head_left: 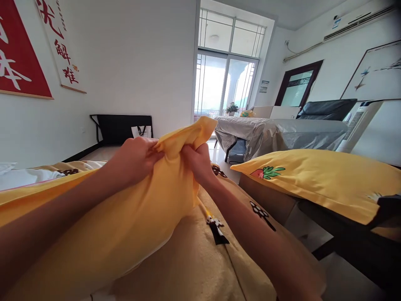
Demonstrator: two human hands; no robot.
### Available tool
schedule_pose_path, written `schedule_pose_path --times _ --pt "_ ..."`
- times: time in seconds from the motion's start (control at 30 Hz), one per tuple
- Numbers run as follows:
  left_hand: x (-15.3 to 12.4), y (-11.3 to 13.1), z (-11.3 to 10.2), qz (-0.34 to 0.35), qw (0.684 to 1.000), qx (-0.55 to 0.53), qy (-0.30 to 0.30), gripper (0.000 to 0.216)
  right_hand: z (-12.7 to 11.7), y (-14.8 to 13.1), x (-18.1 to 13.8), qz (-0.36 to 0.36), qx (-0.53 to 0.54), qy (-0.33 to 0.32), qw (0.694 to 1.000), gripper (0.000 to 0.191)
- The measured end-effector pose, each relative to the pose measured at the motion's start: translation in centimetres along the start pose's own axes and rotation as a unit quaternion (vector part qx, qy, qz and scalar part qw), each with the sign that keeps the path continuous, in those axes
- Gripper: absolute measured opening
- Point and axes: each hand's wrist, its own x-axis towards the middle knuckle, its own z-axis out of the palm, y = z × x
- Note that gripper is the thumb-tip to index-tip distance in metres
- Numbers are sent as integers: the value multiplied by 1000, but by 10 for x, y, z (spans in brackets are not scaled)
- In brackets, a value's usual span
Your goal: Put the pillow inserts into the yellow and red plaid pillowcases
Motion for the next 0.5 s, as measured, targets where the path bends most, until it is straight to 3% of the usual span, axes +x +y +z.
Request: schedule_pose_path --times 0.1,0.17,0.3,0.4,0.5 --pt "-3 5 10 -2 997 56 48 30 7 -3 -2 -72 -86 0 994 20" --pt "-7 4 13 -18 989 135 66 34 3 -3 1 -127 -160 50 978 22" --pt "-24 -13 9 -29 983 180 32 47 -15 9 12 -148 -217 140 955 26" --pt "-41 -28 15 -10 978 208 -4 43 -25 22 22 -123 -178 95 972 33" --pt "-58 -38 30 21 968 246 41 26 -30 24 30 -102 -145 15 984 36"
